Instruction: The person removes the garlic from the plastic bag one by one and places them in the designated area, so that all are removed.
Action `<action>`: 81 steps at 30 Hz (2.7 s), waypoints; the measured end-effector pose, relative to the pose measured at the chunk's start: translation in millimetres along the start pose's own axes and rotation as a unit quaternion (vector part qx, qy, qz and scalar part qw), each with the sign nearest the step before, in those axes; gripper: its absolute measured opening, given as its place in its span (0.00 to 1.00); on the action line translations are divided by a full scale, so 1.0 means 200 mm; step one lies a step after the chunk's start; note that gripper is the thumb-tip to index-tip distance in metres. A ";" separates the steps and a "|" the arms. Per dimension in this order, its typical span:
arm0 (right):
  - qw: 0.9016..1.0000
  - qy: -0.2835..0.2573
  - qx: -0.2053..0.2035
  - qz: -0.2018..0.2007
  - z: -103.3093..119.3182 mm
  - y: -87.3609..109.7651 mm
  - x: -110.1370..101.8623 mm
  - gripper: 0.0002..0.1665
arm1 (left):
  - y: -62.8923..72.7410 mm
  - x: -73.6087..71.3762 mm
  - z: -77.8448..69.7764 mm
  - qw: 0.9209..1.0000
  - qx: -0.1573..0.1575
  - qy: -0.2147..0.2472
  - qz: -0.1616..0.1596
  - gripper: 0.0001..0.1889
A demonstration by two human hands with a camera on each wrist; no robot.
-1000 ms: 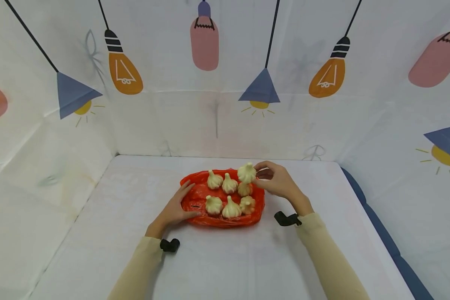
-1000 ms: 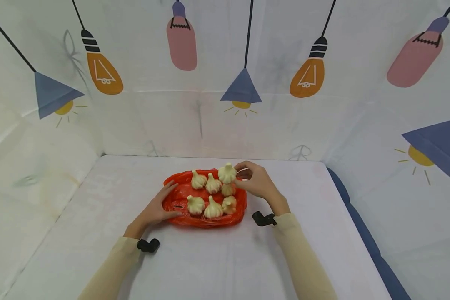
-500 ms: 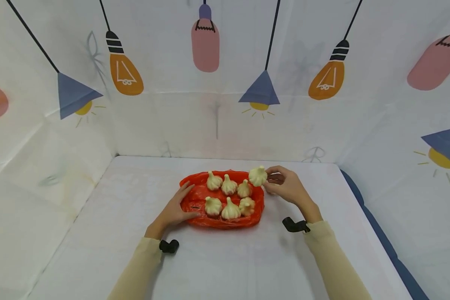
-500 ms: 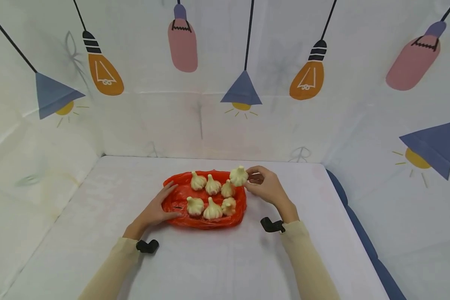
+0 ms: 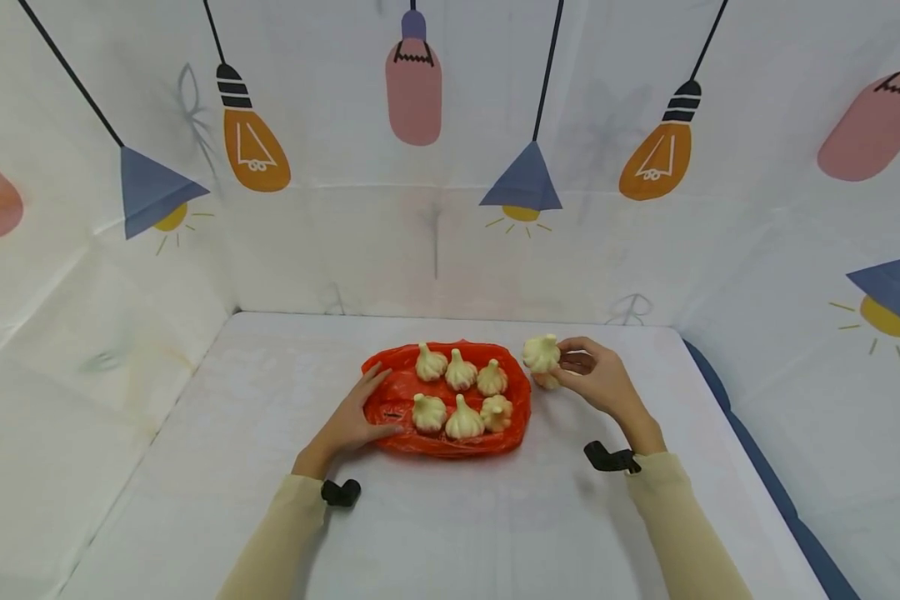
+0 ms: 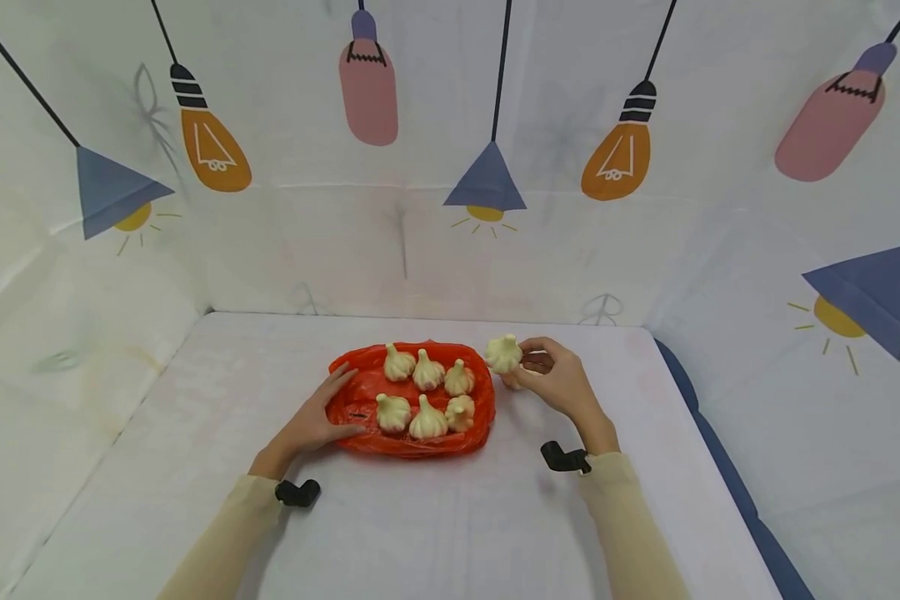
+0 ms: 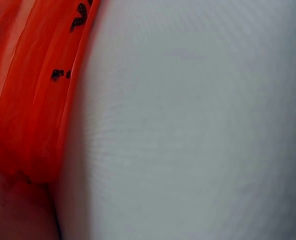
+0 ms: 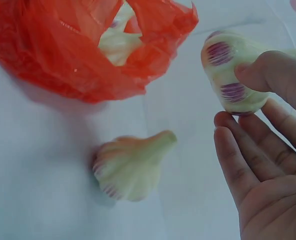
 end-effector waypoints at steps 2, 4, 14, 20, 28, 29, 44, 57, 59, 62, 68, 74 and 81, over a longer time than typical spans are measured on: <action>1.000 -0.009 -0.003 -0.005 -0.01 0.01 -0.02 0.25 | 0.00 0.00 0.01 1.000 0.001 -0.001 -0.001 0.56; 1.000 -0.013 -0.010 -0.009 -0.01 0.02 -0.04 0.25 | 0.00 0.00 0.01 1.000 0.002 -0.001 -0.002 0.55; 0.998 -0.036 -0.029 -0.031 -0.05 0.05 -0.13 0.25 | 0.00 0.01 0.02 1.000 -0.004 0.000 0.001 0.56; 0.998 -0.031 -0.030 -0.045 -0.06 0.07 -0.16 0.25 | 0.00 0.01 0.01 1.000 -0.010 0.007 0.004 0.56; 0.997 -0.010 -0.020 -0.068 -0.12 0.08 -0.22 0.25 | 0.00 0.00 0.00 1.000 -0.008 0.017 0.002 0.55; 0.997 -0.008 -0.017 -0.073 -0.13 0.09 -0.23 0.25 | 0.00 0.00 0.00 1.000 -0.009 0.017 0.002 0.55; 0.994 0.026 -0.005 -0.102 -0.24 0.14 -0.31 0.27 | 0.01 0.01 0.00 1.000 -0.018 0.023 0.007 0.55; 0.993 0.034 0.016 -0.115 -0.33 0.16 -0.34 0.28 | 0.01 0.01 0.01 1.000 -0.022 0.016 0.011 0.55; 0.992 0.035 0.016 -0.117 -0.34 0.16 -0.34 0.28 | 0.01 0.01 0.01 1.000 -0.020 0.016 0.009 0.55; 0.992 0.032 0.020 -0.120 -0.36 0.17 -0.35 0.28 | 0.01 0.01 0.01 1.000 -0.018 0.017 0.006 0.55; 0.991 0.022 0.032 -0.125 -0.40 0.17 -0.36 0.28 | 0.01 0.01 0.01 1.000 -0.019 0.015 0.006 0.55; 0.990 0.033 0.053 -0.123 -0.44 0.18 -0.36 0.30 | 0.00 0.01 0.02 1.000 -0.019 0.013 0.006 0.55; 0.990 0.037 0.062 -0.124 -0.48 0.18 -0.35 0.31 | 0.00 0.01 0.02 1.000 -0.014 0.012 0.003 0.55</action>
Point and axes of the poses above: each hand's wrist, its own y-axis away from the middle knuckle, its own x-axis out of the palm, z = x × y, the point moved 9 cm from there along -y, towards the middle knuckle, and after that the axes turned 13 degrees about -y, right-handed, at the moved point
